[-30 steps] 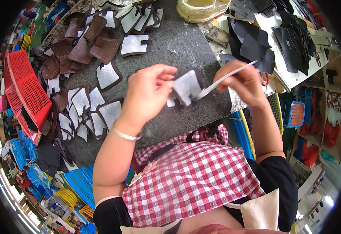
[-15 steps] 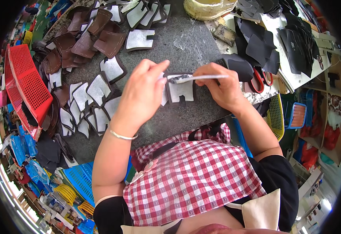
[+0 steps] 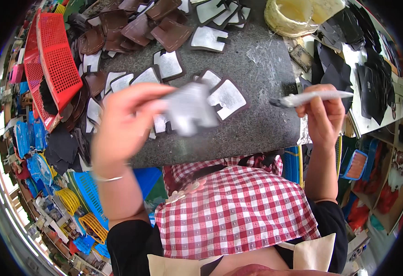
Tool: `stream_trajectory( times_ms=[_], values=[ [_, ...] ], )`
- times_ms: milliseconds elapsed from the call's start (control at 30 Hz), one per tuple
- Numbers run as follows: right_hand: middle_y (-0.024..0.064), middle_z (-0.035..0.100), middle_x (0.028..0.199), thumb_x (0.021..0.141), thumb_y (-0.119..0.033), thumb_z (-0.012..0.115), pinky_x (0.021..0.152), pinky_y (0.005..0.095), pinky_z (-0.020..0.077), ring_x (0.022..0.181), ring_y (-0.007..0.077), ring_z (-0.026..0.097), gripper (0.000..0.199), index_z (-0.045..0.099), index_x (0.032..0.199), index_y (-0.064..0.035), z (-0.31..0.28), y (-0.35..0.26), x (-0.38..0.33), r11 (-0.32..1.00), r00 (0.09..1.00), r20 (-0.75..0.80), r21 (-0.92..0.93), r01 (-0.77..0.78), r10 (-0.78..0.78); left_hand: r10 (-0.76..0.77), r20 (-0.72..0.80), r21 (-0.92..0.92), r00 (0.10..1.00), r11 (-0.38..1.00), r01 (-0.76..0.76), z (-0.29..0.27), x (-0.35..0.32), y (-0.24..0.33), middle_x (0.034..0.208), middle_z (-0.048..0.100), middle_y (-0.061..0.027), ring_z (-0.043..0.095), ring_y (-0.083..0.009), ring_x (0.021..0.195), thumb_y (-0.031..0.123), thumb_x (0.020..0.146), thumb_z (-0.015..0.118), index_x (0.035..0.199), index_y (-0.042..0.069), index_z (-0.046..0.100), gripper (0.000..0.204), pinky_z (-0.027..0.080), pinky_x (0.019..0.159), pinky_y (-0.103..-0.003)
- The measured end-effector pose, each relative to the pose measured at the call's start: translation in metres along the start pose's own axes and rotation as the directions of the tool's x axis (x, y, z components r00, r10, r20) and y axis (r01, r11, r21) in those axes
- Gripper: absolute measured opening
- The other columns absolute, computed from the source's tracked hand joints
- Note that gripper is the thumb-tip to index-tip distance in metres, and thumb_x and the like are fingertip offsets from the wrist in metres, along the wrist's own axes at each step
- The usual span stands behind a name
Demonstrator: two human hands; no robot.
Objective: Applying glue to shoe reinforcements and attaching leather components.
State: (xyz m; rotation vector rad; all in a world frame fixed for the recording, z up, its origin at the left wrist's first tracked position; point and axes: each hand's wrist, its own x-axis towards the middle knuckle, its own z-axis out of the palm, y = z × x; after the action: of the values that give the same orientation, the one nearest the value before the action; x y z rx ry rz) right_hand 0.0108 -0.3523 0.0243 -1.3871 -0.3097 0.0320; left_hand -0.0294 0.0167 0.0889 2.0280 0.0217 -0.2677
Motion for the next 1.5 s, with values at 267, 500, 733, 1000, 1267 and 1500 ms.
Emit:
stream_trajectory(
  times_ms=[267,500,733,1000,1267,1500],
  values=[
    [0.0093,0.071,0.091,0.098,-0.001,0.063,0.069,0.0258,0.0581,0.079,0.0130,0.071,0.009,0.065,0.103,0.0057,0.056,0.047,0.007,0.958,1.000,0.000,-0.287,-0.014,0.015,0.165,-0.100,0.344,0.981,0.931,-0.122,0.003,0.025,-0.015,0.110,0.071,-0.0074,0.065,-0.0137,0.093,0.006,0.093,0.063,0.124,0.007,0.071,0.032,0.048,0.078,-0.025],
    [0.0144,0.068,0.088,0.087,0.006,0.067,0.064,0.0364,0.0563,0.071,0.0299,0.070,0.012,0.064,0.096,-0.0004,0.073,0.047,-0.002,0.736,0.977,0.164,-0.644,0.210,-0.136,0.355,0.180,0.311,0.917,0.864,-0.395,0.071,0.081,-0.025,0.099,0.066,-0.0137,0.066,-0.0297,0.091,0.001,0.093,0.058,0.122,0.005,0.070,0.032,0.052,0.084,-0.036],
    [0.0106,0.069,0.084,0.088,0.007,0.067,0.062,0.0320,0.0554,0.070,0.0219,0.070,0.014,0.068,0.099,-0.0011,0.073,0.037,-0.021,0.880,0.962,0.270,-0.448,0.159,-0.036,0.390,0.333,0.299,0.858,0.820,-0.488,0.075,0.084,-0.018,0.099,0.060,-0.0151,0.063,-0.0338,0.094,0.003,0.089,0.064,0.105,0.001,0.069,0.017,0.051,0.086,-0.042],
    [0.0104,0.070,0.080,0.101,-0.011,0.063,0.060,0.0243,0.0453,0.065,0.0105,0.059,0.017,0.068,0.098,0.0049,0.006,-0.013,0.056,0.878,0.927,-0.247,-0.456,0.147,-0.284,0.104,0.105,-0.040,0.989,0.994,-0.100,0.009,0.025,0.005,0.101,0.072,-0.0056,0.067,-0.0136,0.094,0.005,0.094,0.063,0.104,-0.003,0.068,0.014,0.051,0.083,-0.028],
    [0.0045,0.072,0.073,0.091,-0.031,0.077,0.063,0.0266,0.0496,0.065,0.0120,0.066,0.030,0.075,0.098,-0.0017,-0.038,0.012,0.171,0.514,0.857,-0.261,-0.858,0.005,-0.444,-0.194,-0.334,-0.444,0.922,0.896,0.028,-0.133,-0.074,-0.090,0.093,0.063,0.0035,0.046,0.0009,0.068,0.012,0.101,0.060,0.127,0.002,0.054,0.028,0.031,0.053,-0.015],
    [0.0136,0.073,0.076,0.090,-0.042,0.071,0.071,0.0390,0.0545,0.076,0.0287,0.073,0.037,0.075,0.094,-0.0057,-0.045,0.021,0.177,0.223,0.928,-0.077,-0.975,0.007,-0.366,-0.303,-0.557,-0.227,0.773,0.951,0.209,-0.170,-0.115,-0.134,0.099,0.068,0.0033,0.056,-0.0013,0.078,0.015,0.098,0.067,0.125,0.003,0.065,0.030,0.037,0.061,-0.016]
  ],
)
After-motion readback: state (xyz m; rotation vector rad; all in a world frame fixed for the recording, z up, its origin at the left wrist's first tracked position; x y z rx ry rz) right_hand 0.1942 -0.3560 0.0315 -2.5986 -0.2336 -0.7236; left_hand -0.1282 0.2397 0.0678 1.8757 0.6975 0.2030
